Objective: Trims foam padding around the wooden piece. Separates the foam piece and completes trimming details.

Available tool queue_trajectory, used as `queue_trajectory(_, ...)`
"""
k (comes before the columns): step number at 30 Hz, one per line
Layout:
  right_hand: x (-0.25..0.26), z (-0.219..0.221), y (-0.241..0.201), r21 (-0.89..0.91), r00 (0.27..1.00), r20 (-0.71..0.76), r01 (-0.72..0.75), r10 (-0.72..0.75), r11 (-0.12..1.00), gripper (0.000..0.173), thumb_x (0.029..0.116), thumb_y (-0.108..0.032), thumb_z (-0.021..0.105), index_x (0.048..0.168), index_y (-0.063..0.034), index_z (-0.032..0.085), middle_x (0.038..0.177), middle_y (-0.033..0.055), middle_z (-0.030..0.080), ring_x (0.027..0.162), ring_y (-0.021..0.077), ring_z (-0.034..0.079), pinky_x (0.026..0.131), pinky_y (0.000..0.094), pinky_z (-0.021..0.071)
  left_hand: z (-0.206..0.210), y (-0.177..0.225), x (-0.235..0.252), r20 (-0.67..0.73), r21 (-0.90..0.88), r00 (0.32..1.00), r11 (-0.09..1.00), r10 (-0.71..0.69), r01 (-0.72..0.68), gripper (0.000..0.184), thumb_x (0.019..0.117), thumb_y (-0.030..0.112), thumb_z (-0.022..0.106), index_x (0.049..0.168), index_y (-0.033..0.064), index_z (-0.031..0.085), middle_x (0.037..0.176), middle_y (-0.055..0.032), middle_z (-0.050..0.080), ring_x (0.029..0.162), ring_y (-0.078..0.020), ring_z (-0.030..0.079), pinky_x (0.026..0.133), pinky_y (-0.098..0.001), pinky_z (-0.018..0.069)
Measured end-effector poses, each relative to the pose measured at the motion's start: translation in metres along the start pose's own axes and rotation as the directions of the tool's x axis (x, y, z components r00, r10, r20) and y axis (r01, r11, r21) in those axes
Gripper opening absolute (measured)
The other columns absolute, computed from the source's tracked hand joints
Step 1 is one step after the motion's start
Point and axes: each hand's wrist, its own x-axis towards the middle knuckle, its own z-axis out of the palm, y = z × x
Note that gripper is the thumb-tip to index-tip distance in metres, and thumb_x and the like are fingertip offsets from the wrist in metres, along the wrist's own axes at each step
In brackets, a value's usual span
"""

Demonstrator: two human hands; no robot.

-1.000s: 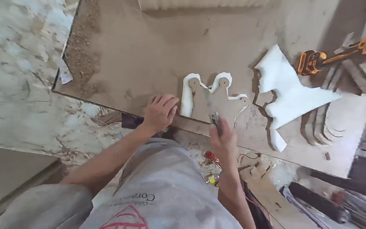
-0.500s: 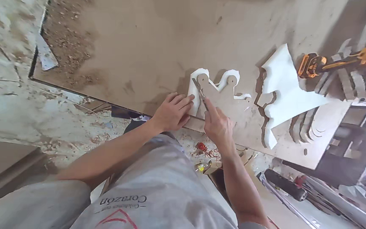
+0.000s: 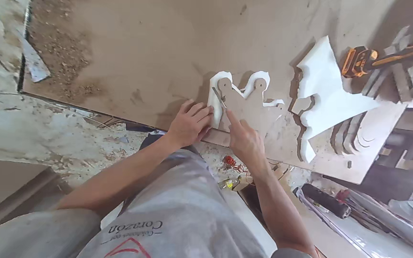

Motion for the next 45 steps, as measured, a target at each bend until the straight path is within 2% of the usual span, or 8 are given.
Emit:
queue_trajectory(5,0.019,-0.004,-0.004,0.016,0.993,0.113,-0.049,0.046,0.999,0.061,0.0984,-0.009,0.053,0.157,-0.0243,0.045,0.092,0.0172,0.066,0.064,0.0329,0.065,0.054,0.0495,0.0535,-0.001,0.002,0.000,0.006,-0.004,1.000,1.000,0.002,-0.002,0.033,0.1027,0.036,0.053,0.121,0.0149,0.072,0.140,-0.0043,0.063,0.135,-0.0267,0.055,0.118,-0.0566,0.0318)
queue_trajectory(8,0.004,-0.009,0.001,0.010,0.996,0.089,-0.003,0.002,1.000,0.054,0.1012,-0.012,0.049,0.154,-0.0218,0.050,0.088,0.0162,0.067,0.061,0.0313,0.065,0.053,0.0479,0.0536,0.000,0.000,0.000,-0.016,-0.003,1.000,1.000,-0.005,0.005,0.032,0.1026,0.036,0.055,0.120,0.0155,0.072,0.140,-0.0038,0.064,0.134,-0.0269,0.055,0.118,-0.0575,0.0324)
queue_trajectory(13,0.017,-0.009,-0.002,0.002,0.991,0.128,-0.028,0.027,1.000,0.056,0.1009,-0.011,0.051,0.156,-0.0235,0.047,0.091,0.0170,0.066,0.062,0.0332,0.065,0.054,0.0499,0.0537,0.000,0.002,0.001,-0.013,-0.006,1.000,1.000,0.006,-0.006,0.031,0.1022,0.034,0.055,0.119,0.0143,0.072,0.138,-0.0058,0.064,0.133,-0.0284,0.056,0.117,-0.0582,0.0325)
queue_trajectory(17,0.002,-0.011,0.004,0.000,0.996,0.090,-0.001,0.001,1.000,0.051,0.1018,-0.013,0.048,0.153,-0.0210,0.051,0.087,0.0166,0.068,0.062,0.0322,0.066,0.053,0.0488,0.0540,0.000,0.000,0.002,-0.030,-0.012,1.000,1.000,0.002,-0.002,0.029,0.1026,0.034,0.055,0.116,0.0142,0.073,0.138,-0.0052,0.064,0.132,-0.0278,0.057,0.117,-0.0570,0.0343)
queue_trajectory(27,-0.007,-0.008,-0.022,-0.007,0.988,0.082,-0.131,0.131,0.991,0.051,0.1024,-0.014,0.047,0.153,-0.0201,0.052,0.085,0.0153,0.067,0.062,0.0307,0.065,0.054,0.0466,0.0536,0.001,0.002,0.000,-0.016,0.003,0.999,0.999,0.037,-0.037,0.030,0.1020,0.035,0.057,0.120,0.0169,0.072,0.137,-0.0037,0.065,0.130,-0.0284,0.058,0.116,-0.0594,0.0333)
queue_trajectory(35,-0.026,-0.003,-0.033,-0.046,0.971,0.080,-0.224,0.227,0.973,0.052,0.1021,-0.015,0.045,0.153,-0.0229,0.052,0.090,0.0153,0.070,0.064,0.0303,0.067,0.054,0.0459,0.0538,-0.001,0.003,0.000,0.018,0.019,0.999,0.999,0.031,-0.031,0.028,0.1017,0.036,0.058,0.113,0.0146,0.073,0.138,-0.0042,0.064,0.130,-0.0289,0.058,0.115,-0.0604,0.0347)
queue_trajectory(40,-0.028,0.004,-0.049,0.019,0.954,0.055,-0.297,0.295,0.955,0.052,0.1002,-0.014,0.047,0.152,-0.0193,0.053,0.089,0.0148,0.070,0.064,0.0295,0.067,0.055,0.0451,0.0542,-0.001,0.002,0.001,0.013,0.017,0.999,0.999,0.042,-0.042,0.026,0.1019,0.034,0.058,0.108,0.0126,0.072,0.139,-0.0045,0.064,0.130,-0.0286,0.058,0.116,-0.0587,0.0344)
queue_trajectory(45,-0.040,0.008,-0.063,0.071,0.938,0.023,-0.347,0.346,0.935,0.050,0.1003,-0.015,0.049,0.150,-0.0161,0.055,0.091,0.0150,0.072,0.065,0.0298,0.069,0.055,0.0458,0.0555,-0.004,0.002,0.001,0.021,0.010,0.999,0.999,0.038,-0.038,0.028,0.1034,0.032,0.057,0.118,0.0132,0.071,0.139,-0.0057,0.064,0.130,-0.0291,0.059,0.115,-0.0590,0.0361)
